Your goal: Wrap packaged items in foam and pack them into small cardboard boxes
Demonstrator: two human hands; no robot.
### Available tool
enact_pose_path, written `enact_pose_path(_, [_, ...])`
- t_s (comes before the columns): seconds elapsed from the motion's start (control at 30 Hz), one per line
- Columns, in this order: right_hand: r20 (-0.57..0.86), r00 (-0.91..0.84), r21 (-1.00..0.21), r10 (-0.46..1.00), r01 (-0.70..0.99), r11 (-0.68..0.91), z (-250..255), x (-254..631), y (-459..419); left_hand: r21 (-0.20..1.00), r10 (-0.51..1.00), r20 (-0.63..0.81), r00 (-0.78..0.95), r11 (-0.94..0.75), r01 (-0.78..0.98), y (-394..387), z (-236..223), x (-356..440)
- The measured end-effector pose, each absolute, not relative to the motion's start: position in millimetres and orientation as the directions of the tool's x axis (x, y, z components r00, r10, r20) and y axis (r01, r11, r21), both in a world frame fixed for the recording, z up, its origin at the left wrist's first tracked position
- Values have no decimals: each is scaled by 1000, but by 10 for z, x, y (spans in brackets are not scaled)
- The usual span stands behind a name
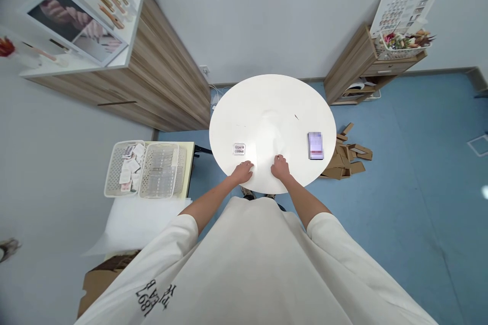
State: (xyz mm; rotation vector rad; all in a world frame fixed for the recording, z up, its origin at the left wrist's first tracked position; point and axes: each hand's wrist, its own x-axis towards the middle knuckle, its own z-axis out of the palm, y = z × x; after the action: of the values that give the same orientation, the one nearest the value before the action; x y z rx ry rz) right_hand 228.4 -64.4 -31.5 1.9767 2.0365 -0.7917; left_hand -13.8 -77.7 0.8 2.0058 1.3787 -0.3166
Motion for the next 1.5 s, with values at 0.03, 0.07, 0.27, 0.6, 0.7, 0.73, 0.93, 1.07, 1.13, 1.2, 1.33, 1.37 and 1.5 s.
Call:
enact_pose_path(0.03, [-485,-105,-248,868,968,-22,-306,2240,-624,392,733,-541,412,-214,895,-766,16,-130])
enact_pose_path(0.07, [-480,-115,-256,870,966,-14,-300,2195,-603,394,733,-540,414,-214,894,-756,23,-123])
enact_pose_path(0.27, [-477,-135,-262,869,965,6,-302,2019,-490,403,727,-543,421,-214,890,-721,9,-139])
enact_pose_path(0.6, [-457,-162,-258,874,965,44,-275,2032,-528,398,787,-455,417,-239,886,-556,-27,-350])
enact_pose_path(0.7, [-467,-176,-252,867,966,60,-259,2031,-573,352,847,-399,352,-213,911,-401,-9,-497])
enact_pose_path(0.73, [-481,-177,-249,858,967,60,-250,2029,-589,334,861,-388,330,-203,921,-344,-2,-551])
enact_pose_path(0.93, [-489,-128,-237,863,971,10,-142,1983,-752,298,865,-359,351,-250,921,-61,-25,-822])
enact_pose_path(1.07, [-500,-50,-207,865,976,-63,-61,1939,-930,311,831,-362,424,-321,895,52,-109,-883])
enact_pose_path(1.13, [-508,-20,-190,861,978,-89,-39,1932,-1005,315,825,-343,448,-349,883,92,-151,-883])
enact_pose_path(1.2, [-514,-6,-173,857,980,-97,-31,1941,-1050,320,822,-324,468,-371,872,124,-182,-879])
enact_pose_path(1.33, [-520,-4,-148,854,985,-85,-42,1983,-1032,338,810,-314,496,-393,855,154,-204,-886])
enact_pose_path(1.37, [-520,-7,-148,854,986,-81,-49,1992,-1012,338,812,-312,494,-391,856,152,-198,-885])
enact_pose_path(1.5, [-509,-35,-170,860,984,-60,-79,2032,-923,334,844,-297,446,-346,877,118,-129,-783])
